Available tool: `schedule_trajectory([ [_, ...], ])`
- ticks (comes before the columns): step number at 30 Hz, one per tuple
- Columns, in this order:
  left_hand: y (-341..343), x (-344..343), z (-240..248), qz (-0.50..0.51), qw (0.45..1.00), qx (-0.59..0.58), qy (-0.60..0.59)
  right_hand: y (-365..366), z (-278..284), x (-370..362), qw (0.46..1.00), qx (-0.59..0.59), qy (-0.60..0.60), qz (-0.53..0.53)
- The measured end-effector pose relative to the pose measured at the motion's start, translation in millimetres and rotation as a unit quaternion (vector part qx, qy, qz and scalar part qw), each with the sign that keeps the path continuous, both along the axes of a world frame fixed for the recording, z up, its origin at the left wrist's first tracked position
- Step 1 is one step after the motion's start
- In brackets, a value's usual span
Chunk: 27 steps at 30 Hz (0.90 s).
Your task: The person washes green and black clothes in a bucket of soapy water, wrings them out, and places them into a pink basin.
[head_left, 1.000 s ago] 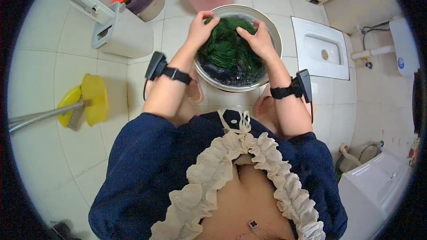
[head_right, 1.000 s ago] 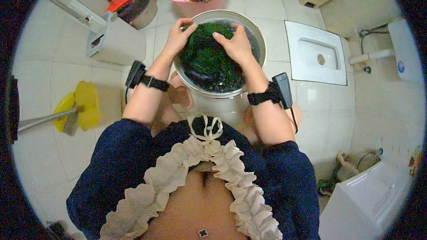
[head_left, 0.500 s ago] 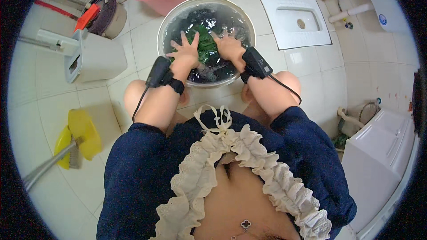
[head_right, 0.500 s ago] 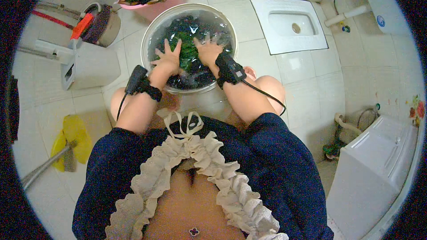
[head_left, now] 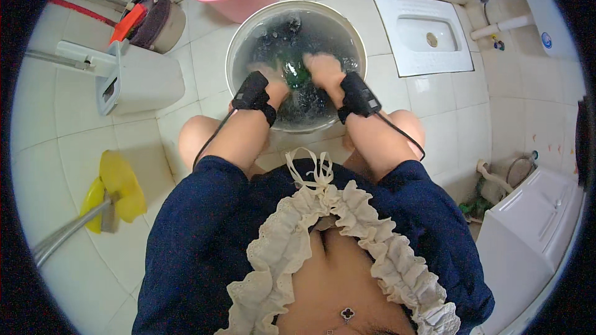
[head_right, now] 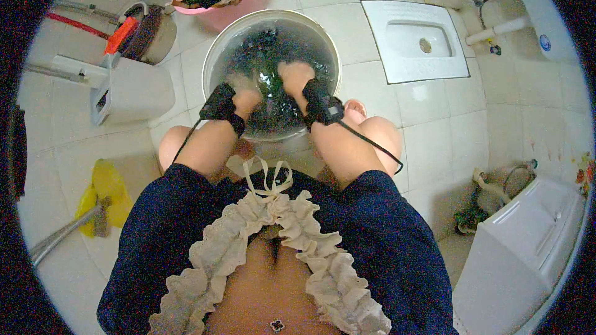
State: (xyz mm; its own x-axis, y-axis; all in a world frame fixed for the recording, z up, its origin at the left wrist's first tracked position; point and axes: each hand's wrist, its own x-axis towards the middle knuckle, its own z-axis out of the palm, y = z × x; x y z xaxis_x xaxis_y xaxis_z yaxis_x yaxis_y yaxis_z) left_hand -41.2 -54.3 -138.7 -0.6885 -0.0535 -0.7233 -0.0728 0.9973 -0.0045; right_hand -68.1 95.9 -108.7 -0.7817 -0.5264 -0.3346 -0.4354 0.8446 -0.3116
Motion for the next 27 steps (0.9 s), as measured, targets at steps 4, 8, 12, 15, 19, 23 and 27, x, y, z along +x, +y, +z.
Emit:
schedule_trajectory([
  [4,0.5,2.3,65.9,-0.036,0.996,0.032,-0.070,12.5,16.3,-17.8,0.992,-0.067,0.011,-0.109],
  [8,6.5,40.1,113.5,-0.003,0.983,0.094,0.159,12.1,69.3,-20.7,0.935,-0.263,-0.104,-0.216],
  [12,18.1,61.2,129.7,0.094,0.900,0.312,0.289,12.9,91.1,-17.2,0.818,-0.463,-0.157,-0.304],
  [15,19.9,65.9,147.8,0.220,0.813,0.479,0.246,14.8,117.4,-7.0,0.726,-0.576,-0.207,-0.314],
  [19,27.1,65.0,169.4,0.354,0.561,0.734,0.142,21.7,145.7,9.3,0.691,-0.640,-0.267,-0.205],
  [23,17.1,62.7,197.3,0.375,0.562,0.728,0.119,23.5,172.7,29.5,0.713,-0.640,-0.241,-0.155],
  [27,6.1,54.2,224.1,0.282,0.701,0.604,0.253,44.1,210.5,40.5,0.642,-0.668,-0.321,-0.196],
])
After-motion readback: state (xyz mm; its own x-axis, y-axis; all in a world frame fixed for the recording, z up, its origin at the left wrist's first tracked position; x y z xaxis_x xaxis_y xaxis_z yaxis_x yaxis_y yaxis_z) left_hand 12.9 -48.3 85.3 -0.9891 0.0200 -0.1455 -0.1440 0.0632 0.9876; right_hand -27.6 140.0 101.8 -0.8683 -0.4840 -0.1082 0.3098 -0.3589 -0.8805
